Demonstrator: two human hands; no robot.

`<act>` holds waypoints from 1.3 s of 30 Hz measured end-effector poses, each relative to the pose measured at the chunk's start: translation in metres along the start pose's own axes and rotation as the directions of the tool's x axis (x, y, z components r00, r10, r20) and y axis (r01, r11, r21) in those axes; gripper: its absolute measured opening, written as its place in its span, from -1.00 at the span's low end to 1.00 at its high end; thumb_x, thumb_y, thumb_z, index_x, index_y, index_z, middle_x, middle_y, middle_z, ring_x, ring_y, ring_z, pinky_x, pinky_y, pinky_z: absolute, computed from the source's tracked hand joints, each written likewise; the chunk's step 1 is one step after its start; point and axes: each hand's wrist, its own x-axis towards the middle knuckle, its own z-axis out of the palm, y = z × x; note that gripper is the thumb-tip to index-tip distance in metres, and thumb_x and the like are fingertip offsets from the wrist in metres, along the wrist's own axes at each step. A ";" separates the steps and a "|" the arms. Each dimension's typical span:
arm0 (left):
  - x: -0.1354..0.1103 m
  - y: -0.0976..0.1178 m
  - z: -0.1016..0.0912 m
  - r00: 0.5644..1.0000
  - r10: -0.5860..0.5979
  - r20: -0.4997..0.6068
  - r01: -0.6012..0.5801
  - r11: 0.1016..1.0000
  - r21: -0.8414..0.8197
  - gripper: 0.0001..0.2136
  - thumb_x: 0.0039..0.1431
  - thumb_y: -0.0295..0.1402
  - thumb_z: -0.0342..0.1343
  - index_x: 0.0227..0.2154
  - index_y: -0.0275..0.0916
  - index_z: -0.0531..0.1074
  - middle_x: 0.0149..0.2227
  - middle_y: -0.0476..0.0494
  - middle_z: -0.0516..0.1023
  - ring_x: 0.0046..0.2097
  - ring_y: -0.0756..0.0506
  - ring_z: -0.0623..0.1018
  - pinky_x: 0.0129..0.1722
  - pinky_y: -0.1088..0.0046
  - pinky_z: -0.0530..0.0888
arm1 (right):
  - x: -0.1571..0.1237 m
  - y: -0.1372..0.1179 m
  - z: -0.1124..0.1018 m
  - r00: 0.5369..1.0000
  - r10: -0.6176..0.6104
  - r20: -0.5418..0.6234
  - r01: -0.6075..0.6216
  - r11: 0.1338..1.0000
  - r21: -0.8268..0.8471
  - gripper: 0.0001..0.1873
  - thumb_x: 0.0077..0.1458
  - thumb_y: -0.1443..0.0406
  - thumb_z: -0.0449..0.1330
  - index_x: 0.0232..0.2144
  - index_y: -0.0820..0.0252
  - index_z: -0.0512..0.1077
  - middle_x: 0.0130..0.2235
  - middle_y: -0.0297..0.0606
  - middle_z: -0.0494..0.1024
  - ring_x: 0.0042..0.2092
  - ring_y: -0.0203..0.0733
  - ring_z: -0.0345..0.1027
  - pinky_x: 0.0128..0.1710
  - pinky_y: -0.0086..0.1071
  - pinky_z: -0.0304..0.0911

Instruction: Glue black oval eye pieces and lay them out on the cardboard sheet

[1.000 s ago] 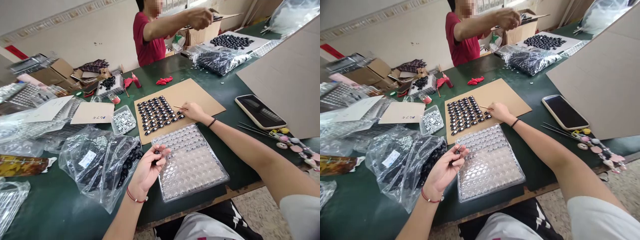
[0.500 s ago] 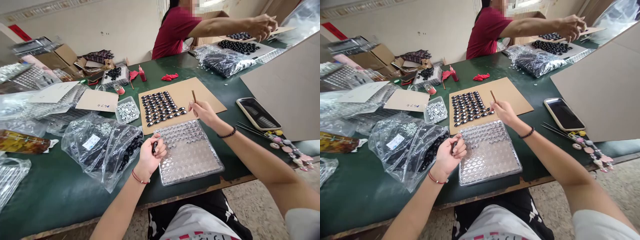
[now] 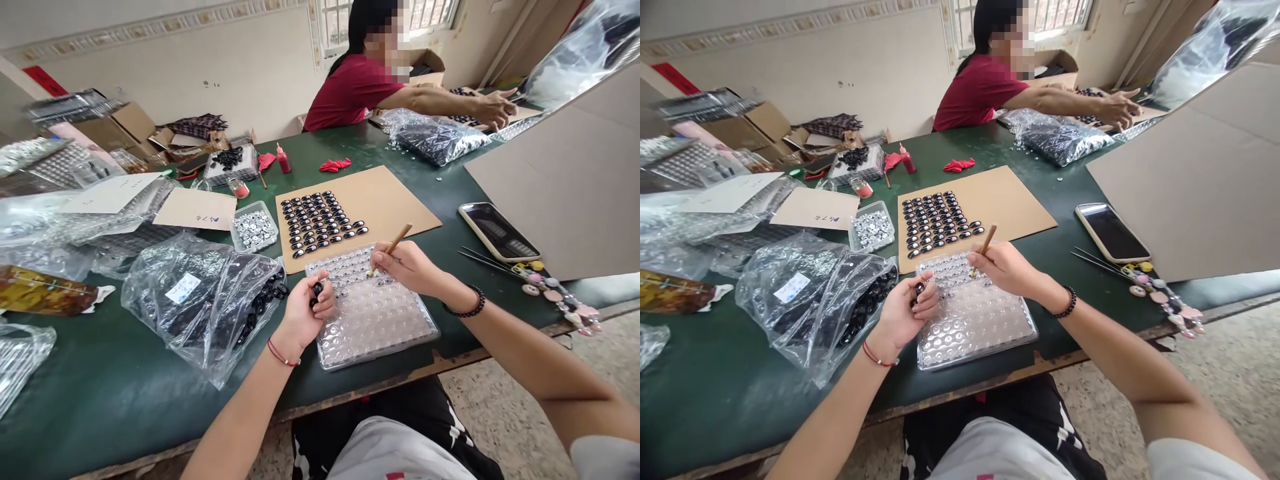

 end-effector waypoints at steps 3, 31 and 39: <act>-0.001 -0.001 0.000 0.999 0.024 0.032 -0.028 0.991 0.134 -0.92 0.13 -0.40 -0.03 -0.43 -0.30 0.28 -0.64 0.09 0.17 -0.71 0.17 0.09 -0.73 0.70 -0.02 | 0.010 -0.008 0.005 0.997 -0.051 -0.064 0.053 0.998 0.032 -0.60 0.22 0.16 -0.10 -0.50 0.27 0.34 -0.56 -0.34 0.33 -0.53 -0.40 0.17 -0.51 -0.50 0.06; -0.008 -0.011 0.007 0.852 0.508 0.130 -0.234 0.147 0.961 -0.75 0.18 -0.26 -0.08 -0.52 -0.28 0.33 -0.58 0.04 0.30 -0.50 0.03 0.28 -0.48 0.55 0.19 | -0.017 -0.017 0.039 0.957 -0.219 -0.193 0.230 0.972 0.039 -0.82 0.17 0.32 -0.02 -0.42 0.22 0.33 -0.50 -0.31 0.39 -0.47 -0.36 0.24 -0.45 -0.48 0.14; -0.008 -0.013 0.009 0.840 0.533 0.105 -0.263 0.229 0.937 -0.74 -0.02 -0.23 0.16 -0.26 -0.23 0.50 -0.46 -0.05 0.48 -0.46 -0.02 0.40 -0.45 0.52 0.30 | -0.017 -0.018 0.041 0.950 -0.034 -0.309 0.142 0.931 0.335 -0.83 0.16 0.32 0.03 -0.42 0.21 0.38 -0.50 -0.34 0.43 -0.57 -0.42 0.25 -0.55 -0.50 0.18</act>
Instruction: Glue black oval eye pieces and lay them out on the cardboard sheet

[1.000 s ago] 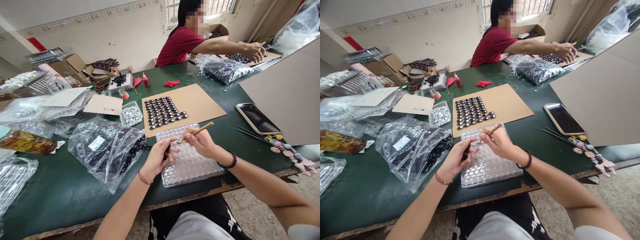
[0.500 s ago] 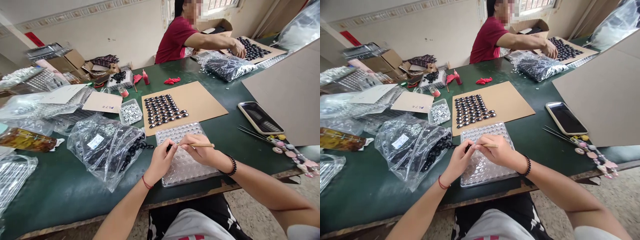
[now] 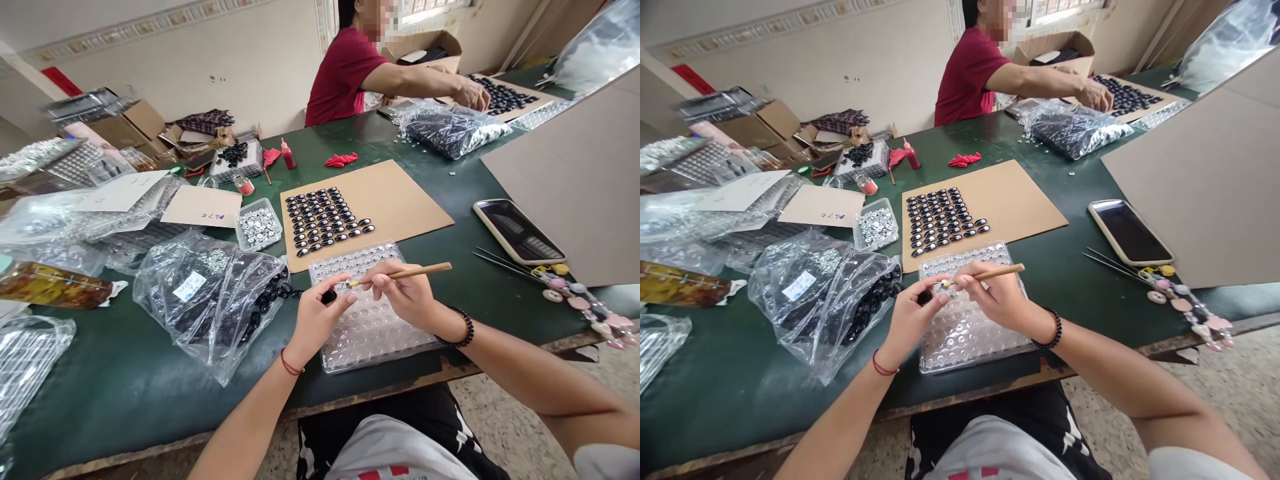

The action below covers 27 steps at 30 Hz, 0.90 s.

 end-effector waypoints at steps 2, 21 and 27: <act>-0.002 0.002 0.002 1.000 0.015 0.020 -0.015 1.000 -0.012 -0.77 0.01 -0.25 0.14 -0.28 -0.23 0.51 -0.47 -0.05 0.48 -0.45 -0.02 0.41 -0.43 0.51 0.31 | -0.001 0.000 0.001 1.000 0.011 -0.012 -0.010 0.996 0.090 -0.81 0.17 0.30 0.01 -0.42 0.21 0.38 -0.49 -0.33 0.44 -0.58 -0.42 0.25 -0.57 -0.49 0.19; 0.023 -0.017 -0.018 0.973 -0.180 -0.147 0.100 0.896 -0.432 -0.81 0.15 -0.19 -0.03 -0.24 -0.15 0.22 -0.62 0.13 0.11 -0.63 0.11 0.12 -0.68 0.68 0.08 | 0.000 -0.002 0.002 0.970 0.173 -0.169 -0.124 0.956 0.266 -0.70 0.17 0.16 -0.01 -0.45 0.22 0.38 -0.57 -0.36 0.39 -0.63 -0.41 0.25 -0.63 -0.47 0.18; 0.004 -0.008 0.008 0.994 -0.070 0.084 0.074 0.996 -0.040 -0.80 0.05 -0.23 0.09 -0.44 -0.29 0.42 -0.62 0.02 0.33 -0.58 0.06 0.26 -0.59 0.57 0.21 | -0.002 0.006 0.002 0.994 0.078 -0.076 -0.075 0.996 0.043 -0.74 0.19 0.22 -0.04 -0.44 0.22 0.35 -0.51 -0.33 0.39 -0.58 -0.40 0.21 -0.58 -0.47 0.16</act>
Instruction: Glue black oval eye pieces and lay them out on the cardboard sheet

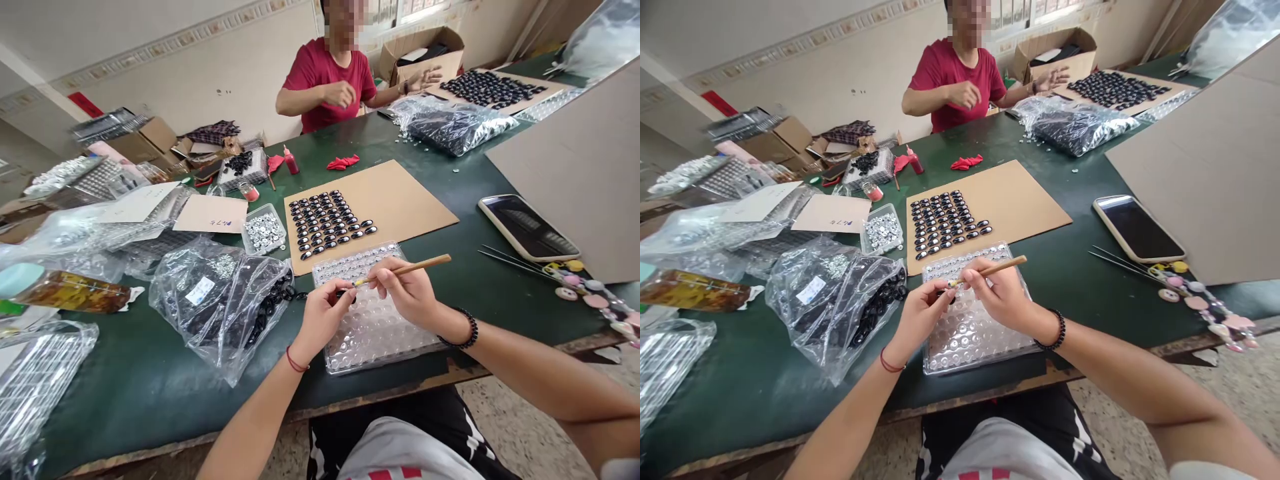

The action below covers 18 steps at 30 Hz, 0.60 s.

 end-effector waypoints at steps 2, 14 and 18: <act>0.001 -0.003 -0.001 0.998 0.029 -0.051 -0.024 0.996 0.083 -0.79 0.01 -0.22 0.13 -0.43 -0.28 0.47 -0.62 0.00 0.39 -0.59 0.05 0.28 -0.58 0.55 0.23 | -0.001 0.002 0.000 0.996 -0.070 0.058 0.076 0.992 -0.105 -0.77 0.18 0.25 -0.03 -0.43 0.21 0.34 -0.50 -0.32 0.40 -0.52 -0.37 0.24 -0.53 -0.46 0.16; 0.000 -0.003 -0.005 0.998 0.038 -0.043 -0.029 0.981 0.190 -0.76 -0.04 -0.25 0.17 -0.28 -0.21 0.53 -0.68 0.04 0.34 -0.61 0.05 0.26 -0.59 0.55 0.22 | -0.002 -0.003 0.001 0.937 -0.169 0.305 0.275 0.895 -0.350 -0.85 0.17 0.33 -0.01 -0.38 0.22 0.34 -0.47 -0.31 0.43 -0.44 -0.36 0.27 -0.44 -0.48 0.15; 0.000 -0.003 -0.004 0.998 0.058 -0.035 -0.050 0.980 0.192 -0.77 -0.03 -0.27 0.16 -0.28 -0.21 0.53 -0.66 0.04 0.37 -0.60 0.05 0.28 -0.57 0.55 0.22 | -0.002 -0.001 0.002 0.929 -0.183 0.322 0.307 0.866 -0.395 -0.84 0.17 0.31 -0.01 -0.39 0.20 0.34 -0.48 -0.31 0.43 -0.46 -0.34 0.26 -0.45 -0.47 0.14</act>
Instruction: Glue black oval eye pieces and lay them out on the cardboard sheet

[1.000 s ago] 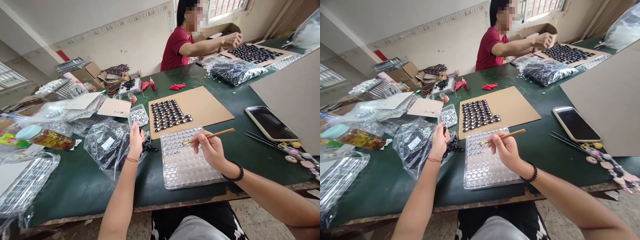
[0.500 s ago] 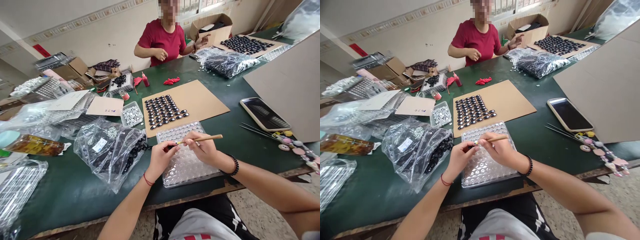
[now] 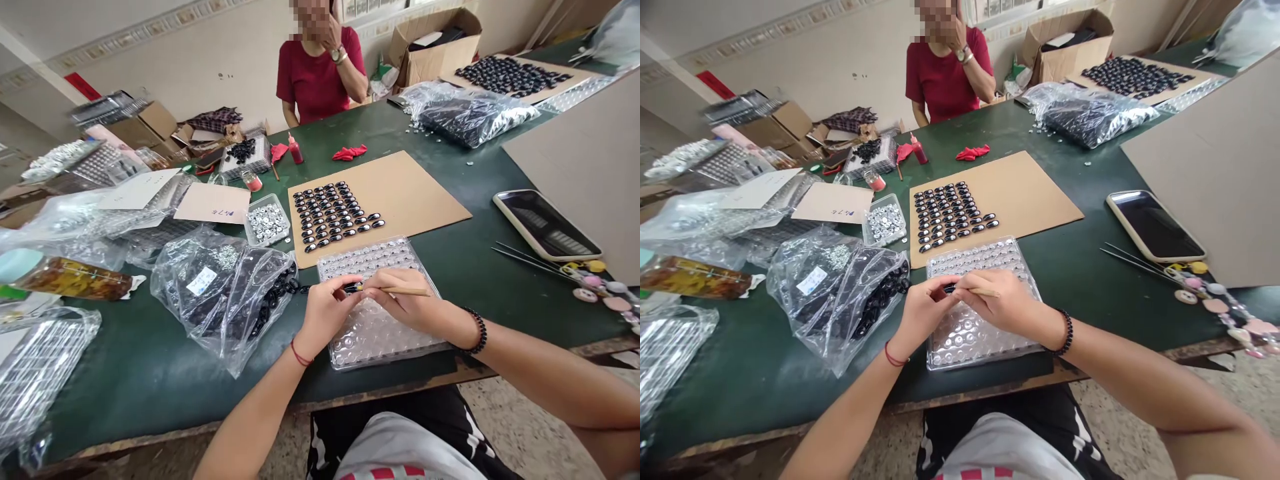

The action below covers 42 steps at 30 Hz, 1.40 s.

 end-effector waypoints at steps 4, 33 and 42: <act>0.000 0.000 0.000 1.000 -0.003 -0.015 0.003 1.000 -0.007 -0.76 -0.03 -0.26 0.16 -0.29 -0.21 0.53 -0.67 0.04 0.35 -0.62 0.05 0.26 -0.59 0.55 0.20 | 0.000 0.000 0.000 1.000 -0.025 0.002 0.025 1.000 0.013 -0.84 0.17 0.31 0.00 -0.41 0.20 0.34 -0.49 -0.31 0.43 -0.48 -0.34 0.25 -0.46 -0.46 0.15; 0.032 0.008 -0.057 0.977 0.138 -0.164 -0.075 0.936 0.343 -0.73 0.09 -0.22 0.06 -0.16 -0.19 0.36 -0.38 -0.05 0.50 -0.53 0.03 0.39 -0.49 0.53 0.32 | 0.057 0.071 -0.030 0.901 0.434 0.019 -0.430 0.885 0.177 -0.87 -0.04 0.28 0.17 -0.43 0.22 0.49 -0.64 -0.40 0.38 -0.63 -0.41 0.12 -0.63 -0.49 0.04; 0.104 -0.066 -0.091 0.999 -0.048 0.012 0.007 0.376 0.927 -0.74 0.15 -0.46 -0.12 -0.18 -0.25 0.43 -0.23 -0.24 0.50 -0.19 -0.19 0.48 -0.23 0.34 0.37 | 0.088 0.185 -0.022 0.884 0.466 -0.019 -0.447 0.835 -0.320 -0.76 0.06 0.35 0.02 -0.35 0.30 0.48 -0.29 -0.14 0.53 -0.27 -0.21 0.35 -0.34 -0.44 0.14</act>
